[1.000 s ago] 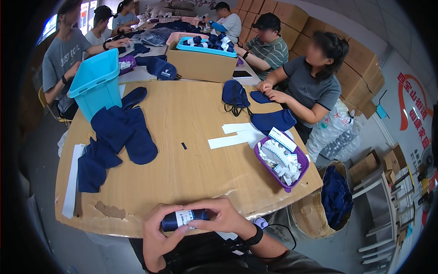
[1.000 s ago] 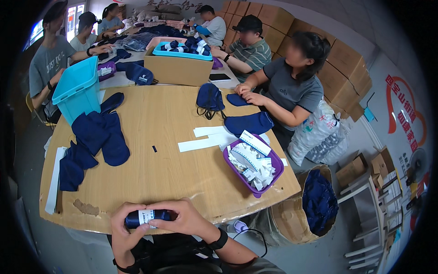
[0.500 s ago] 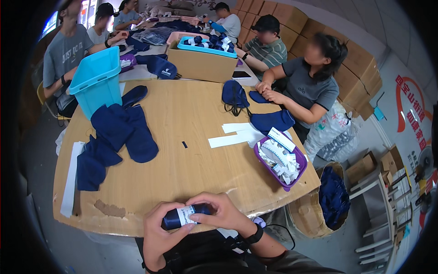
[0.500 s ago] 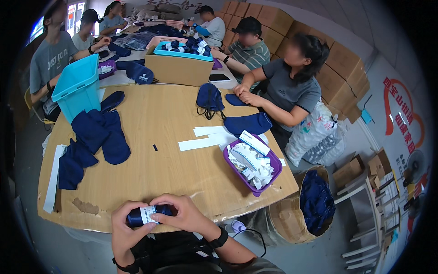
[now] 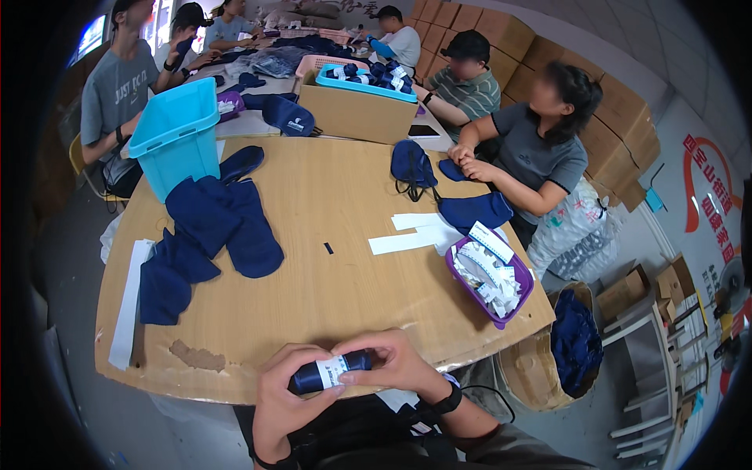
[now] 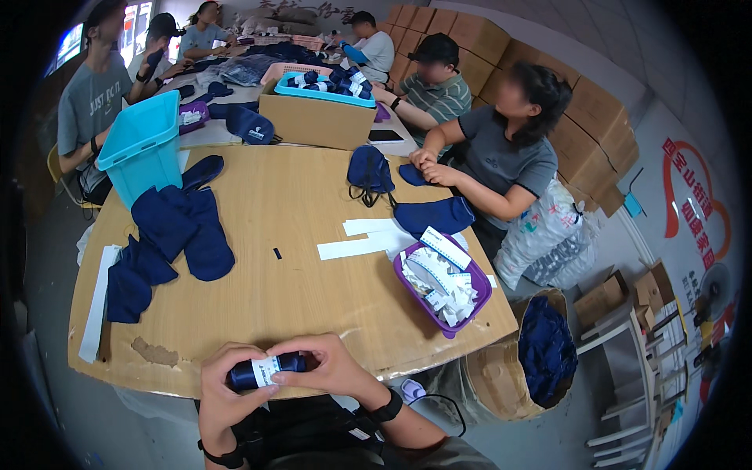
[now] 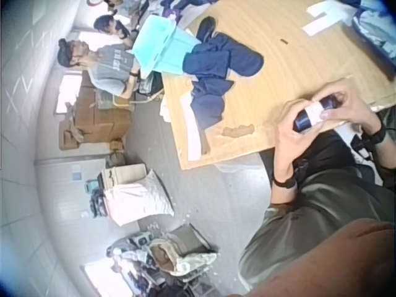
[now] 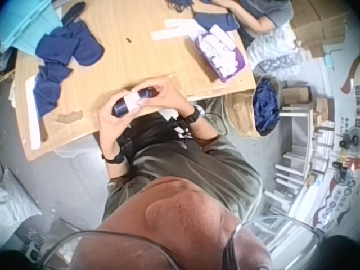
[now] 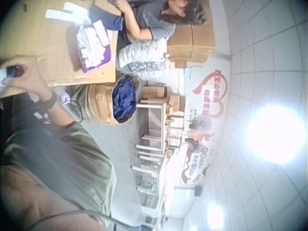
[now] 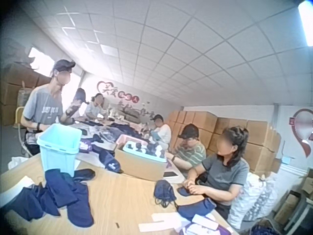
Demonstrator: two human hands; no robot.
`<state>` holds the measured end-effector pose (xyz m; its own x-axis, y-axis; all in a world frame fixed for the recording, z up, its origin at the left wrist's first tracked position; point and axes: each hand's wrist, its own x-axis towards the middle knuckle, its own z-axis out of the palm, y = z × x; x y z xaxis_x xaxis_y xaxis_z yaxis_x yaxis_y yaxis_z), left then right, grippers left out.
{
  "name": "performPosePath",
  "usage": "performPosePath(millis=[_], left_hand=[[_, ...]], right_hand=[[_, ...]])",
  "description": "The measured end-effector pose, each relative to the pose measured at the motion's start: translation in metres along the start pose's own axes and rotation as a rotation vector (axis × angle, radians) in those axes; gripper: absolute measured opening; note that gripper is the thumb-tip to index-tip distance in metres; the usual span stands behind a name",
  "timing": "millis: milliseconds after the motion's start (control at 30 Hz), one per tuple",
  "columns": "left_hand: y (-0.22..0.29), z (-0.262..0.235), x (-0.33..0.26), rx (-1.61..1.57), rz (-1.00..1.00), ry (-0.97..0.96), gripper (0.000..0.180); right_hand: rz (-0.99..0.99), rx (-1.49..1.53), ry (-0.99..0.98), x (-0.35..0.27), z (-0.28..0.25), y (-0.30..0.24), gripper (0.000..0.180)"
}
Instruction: The person is seen assembling eye masks by folding fabric and applying a white adhesive or tape strip.
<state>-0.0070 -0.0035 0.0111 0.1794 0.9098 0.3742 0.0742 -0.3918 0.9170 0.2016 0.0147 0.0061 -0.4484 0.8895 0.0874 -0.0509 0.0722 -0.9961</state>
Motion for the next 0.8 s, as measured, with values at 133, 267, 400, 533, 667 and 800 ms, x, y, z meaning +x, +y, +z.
performPosePath(millis=[133,267,400,533,667,800], left_hand=[[0.003,-0.003,0.0,0.0,0.06,-0.03,0.042],[0.001,-0.002,-0.003,0.011,0.059,-0.013,0.042],[0.002,-0.003,-0.002,-0.009,0.048,0.003,0.04],[0.0,-0.002,-0.003,0.01,0.049,-0.029,0.038],[0.003,-0.005,-0.003,0.009,0.037,-0.035,0.038],[0.004,-0.007,-0.007,-0.014,0.035,-0.03,0.038]], right_hand=[[-0.034,0.048,-0.017,-0.003,-0.001,-0.004,0.037],[-0.089,0.092,-0.006,-0.003,0.002,0.003,0.036],[-0.039,0.073,0.022,-0.003,0.006,-0.002,0.031],[0.071,-0.017,0.107,-0.003,0.003,-0.004,0.02],[0.032,-0.181,0.158,0.002,0.007,-0.008,0.021],[0.054,-0.215,0.181,0.003,0.005,-0.008,0.023]])
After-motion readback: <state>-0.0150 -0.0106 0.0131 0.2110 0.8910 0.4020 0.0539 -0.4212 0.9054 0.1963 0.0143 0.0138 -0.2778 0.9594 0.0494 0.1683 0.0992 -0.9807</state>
